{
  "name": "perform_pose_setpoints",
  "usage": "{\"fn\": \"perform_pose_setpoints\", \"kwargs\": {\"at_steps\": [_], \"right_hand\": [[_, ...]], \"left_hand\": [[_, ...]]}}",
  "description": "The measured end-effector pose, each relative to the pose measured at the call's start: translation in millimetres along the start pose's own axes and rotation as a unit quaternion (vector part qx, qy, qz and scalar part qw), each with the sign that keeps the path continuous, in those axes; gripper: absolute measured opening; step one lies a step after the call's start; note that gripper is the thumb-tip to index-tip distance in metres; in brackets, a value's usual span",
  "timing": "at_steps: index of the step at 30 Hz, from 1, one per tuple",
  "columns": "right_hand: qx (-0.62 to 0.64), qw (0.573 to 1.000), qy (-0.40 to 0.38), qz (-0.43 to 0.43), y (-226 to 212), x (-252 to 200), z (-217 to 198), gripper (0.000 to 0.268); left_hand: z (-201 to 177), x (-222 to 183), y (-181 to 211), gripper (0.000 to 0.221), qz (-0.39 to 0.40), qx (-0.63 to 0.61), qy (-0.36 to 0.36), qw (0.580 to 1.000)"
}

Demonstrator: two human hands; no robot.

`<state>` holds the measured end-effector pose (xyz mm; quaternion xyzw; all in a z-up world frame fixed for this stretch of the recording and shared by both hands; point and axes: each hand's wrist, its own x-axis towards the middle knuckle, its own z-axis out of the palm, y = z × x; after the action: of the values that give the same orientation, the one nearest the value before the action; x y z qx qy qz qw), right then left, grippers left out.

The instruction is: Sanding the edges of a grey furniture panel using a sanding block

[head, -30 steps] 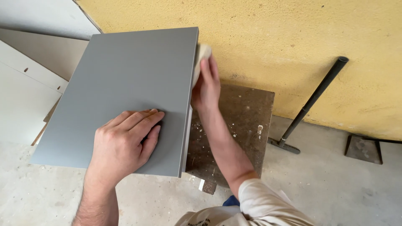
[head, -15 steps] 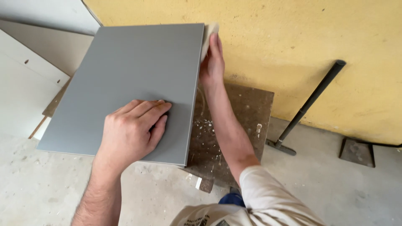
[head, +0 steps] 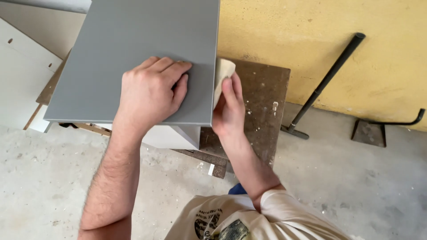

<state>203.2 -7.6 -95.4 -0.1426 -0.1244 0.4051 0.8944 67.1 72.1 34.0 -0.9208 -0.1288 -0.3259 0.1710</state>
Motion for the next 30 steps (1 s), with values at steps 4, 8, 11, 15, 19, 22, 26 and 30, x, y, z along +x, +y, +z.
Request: {"fn": "perform_pose_setpoints", "kwargs": {"at_steps": [4,8,11,15,19,22,26,30], "right_hand": [[-0.029,0.999,-0.003,-0.031,-4.3,26.6,14.4,0.056],[0.009,1.000,-0.002,-0.021,-1.7,-49.3,8.4,0.066],[0.030,0.998,-0.031,-0.044,2.8,-35.1,4.3,0.045],[0.016,0.997,-0.053,-0.048,3.8,-62.0,5.5,0.049],[-0.007,0.994,-0.073,-0.078,9.5,-63.3,-13.6,0.057],[-0.088,0.990,-0.032,-0.109,8.5,-54.8,-9.1,0.059],[-0.096,0.990,-0.061,-0.088,1.0,-66.6,-6.7,0.073],[-0.129,0.979,-0.041,-0.150,9.1,9.0,-21.7,0.056]], "left_hand": [[2.7,-2.1,-4.3,0.014,0.019,-0.007,0.004,1.000],[11.0,-3.9,-6.4,0.012,-0.005,-0.006,0.014,1.000],[8.1,1.5,-10.1,0.014,0.004,-0.010,0.009,1.000],[12.9,-3.0,-10.2,0.013,-0.002,-0.007,0.011,1.000],[16.0,-3.0,-10.3,0.014,-0.002,-0.008,0.021,1.000],[15.1,-1.9,-10.4,0.013,0.007,-0.004,0.030,1.000],[17.5,-2.3,-9.0,0.015,-0.014,-0.007,0.020,1.000],[13.4,-2.0,-7.7,0.015,-0.017,-0.006,0.010,1.000]]}}
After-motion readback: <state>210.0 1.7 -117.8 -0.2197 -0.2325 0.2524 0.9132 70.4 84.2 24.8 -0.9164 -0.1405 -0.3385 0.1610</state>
